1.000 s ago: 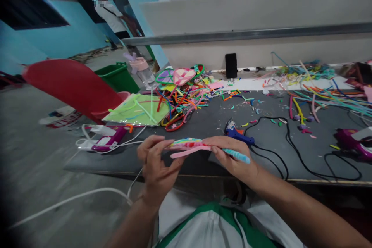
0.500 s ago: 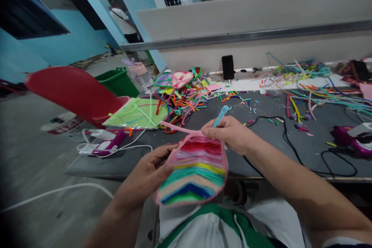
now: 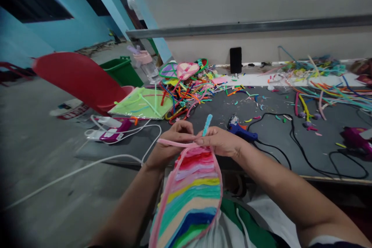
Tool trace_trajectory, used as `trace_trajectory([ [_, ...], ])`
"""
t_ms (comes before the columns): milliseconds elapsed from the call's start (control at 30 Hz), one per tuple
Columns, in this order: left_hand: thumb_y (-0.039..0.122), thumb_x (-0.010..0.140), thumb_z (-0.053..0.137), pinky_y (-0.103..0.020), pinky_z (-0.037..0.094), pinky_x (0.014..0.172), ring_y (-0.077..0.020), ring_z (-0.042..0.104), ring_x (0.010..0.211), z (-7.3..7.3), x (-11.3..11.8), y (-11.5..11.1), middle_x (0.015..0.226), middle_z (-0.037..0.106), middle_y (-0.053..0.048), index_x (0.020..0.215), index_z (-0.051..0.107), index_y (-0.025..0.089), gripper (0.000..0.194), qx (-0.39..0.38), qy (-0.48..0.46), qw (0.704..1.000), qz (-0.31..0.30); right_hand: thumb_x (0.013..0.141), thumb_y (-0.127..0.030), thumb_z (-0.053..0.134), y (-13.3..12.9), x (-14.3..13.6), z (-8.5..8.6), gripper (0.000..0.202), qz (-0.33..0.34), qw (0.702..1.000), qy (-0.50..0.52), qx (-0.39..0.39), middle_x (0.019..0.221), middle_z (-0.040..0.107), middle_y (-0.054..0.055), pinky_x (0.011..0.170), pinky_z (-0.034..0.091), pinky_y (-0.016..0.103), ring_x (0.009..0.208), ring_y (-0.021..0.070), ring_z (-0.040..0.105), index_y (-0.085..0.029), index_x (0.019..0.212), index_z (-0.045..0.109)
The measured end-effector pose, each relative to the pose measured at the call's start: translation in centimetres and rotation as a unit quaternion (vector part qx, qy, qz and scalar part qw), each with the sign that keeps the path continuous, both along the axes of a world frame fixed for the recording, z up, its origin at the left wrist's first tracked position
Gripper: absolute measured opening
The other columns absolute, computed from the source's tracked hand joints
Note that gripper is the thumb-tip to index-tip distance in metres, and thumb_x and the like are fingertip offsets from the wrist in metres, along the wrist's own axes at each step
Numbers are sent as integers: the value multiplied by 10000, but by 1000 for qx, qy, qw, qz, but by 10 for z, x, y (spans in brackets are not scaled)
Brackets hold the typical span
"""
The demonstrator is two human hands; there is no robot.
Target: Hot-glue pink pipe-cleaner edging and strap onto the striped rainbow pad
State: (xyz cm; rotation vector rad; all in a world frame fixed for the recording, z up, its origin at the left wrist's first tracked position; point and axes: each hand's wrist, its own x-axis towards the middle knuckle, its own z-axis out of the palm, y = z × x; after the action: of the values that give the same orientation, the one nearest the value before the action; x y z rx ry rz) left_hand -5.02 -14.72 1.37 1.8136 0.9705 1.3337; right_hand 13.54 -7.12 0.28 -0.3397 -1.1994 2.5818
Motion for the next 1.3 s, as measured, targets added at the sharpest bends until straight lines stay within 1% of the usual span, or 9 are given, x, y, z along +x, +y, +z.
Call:
trace_trajectory([
  [133,390,751,749,-387,384,1011,-242,528,1090,5,-16,9,1120,565,-90,875,799,281,172,0,-4,997,-73,650,-312,848,-3,-16,-7,280,25,999,28,-5,628,644,-13,582,448,192,568,82,585,-111,708,663],
  [300,389,757,740,-337,429,953,-239,505,1105,13,-22,11,1156,495,-86,876,801,271,178,-56,-5,989,-140,638,-406,848,-12,-27,-16,420,12,998,54,-26,782,664,6,702,491,247,705,123,622,-144,884,630],
  [500,505,738,716,-393,419,992,-261,524,1077,12,-26,10,1097,509,-100,727,797,246,271,-42,35,995,-84,726,-480,766,-24,-28,-14,503,-89,995,37,12,928,671,10,823,503,320,820,152,642,-240,1105,540],
  [633,574,726,690,-430,385,1038,-300,497,1145,12,-42,10,1120,530,-130,659,765,204,384,-18,93,996,5,824,-491,665,-38,-10,-8,574,-191,965,5,181,1373,515,88,1070,357,368,1257,190,490,-285,1307,430],
  [733,508,810,629,-431,360,1058,-299,455,1208,23,-50,7,1180,530,-131,709,743,180,361,-1,168,985,47,886,-529,556,-53,10,0,626,-165,945,-22,281,1525,345,103,1154,229,406,1408,211,314,-276,1419,346],
  [933,225,856,578,-516,177,1152,-291,357,1346,54,-33,-6,1240,587,-96,819,710,196,140,28,344,932,110,826,-434,669,-73,26,10,593,-142,933,-101,315,1256,606,104,938,467,371,1098,248,589,-222,1341,465],
  [1067,156,859,543,-552,48,1172,-220,615,1107,56,-15,-21,948,730,-23,868,704,218,173,-24,383,919,92,901,-388,571,-60,36,7,357,-126,939,-125,294,1088,681,71,855,492,309,984,200,627,-193,1199,603],
  [1167,175,843,578,-490,136,1182,-162,694,821,56,-7,-27,824,752,21,831,739,239,174,-85,359,929,34,875,-377,620,-43,55,7,328,-47,958,-137,246,1042,693,59,814,493,272,926,175,640,-177,1133,653],
  [1300,167,818,586,-352,429,1015,-164,707,777,57,-8,-20,829,771,28,914,770,267,231,-198,295,932,-74,860,-339,654,-25,77,1,326,36,965,-156,209,1038,693,66,814,492,252,916,157,643,-157,1131,669],
])
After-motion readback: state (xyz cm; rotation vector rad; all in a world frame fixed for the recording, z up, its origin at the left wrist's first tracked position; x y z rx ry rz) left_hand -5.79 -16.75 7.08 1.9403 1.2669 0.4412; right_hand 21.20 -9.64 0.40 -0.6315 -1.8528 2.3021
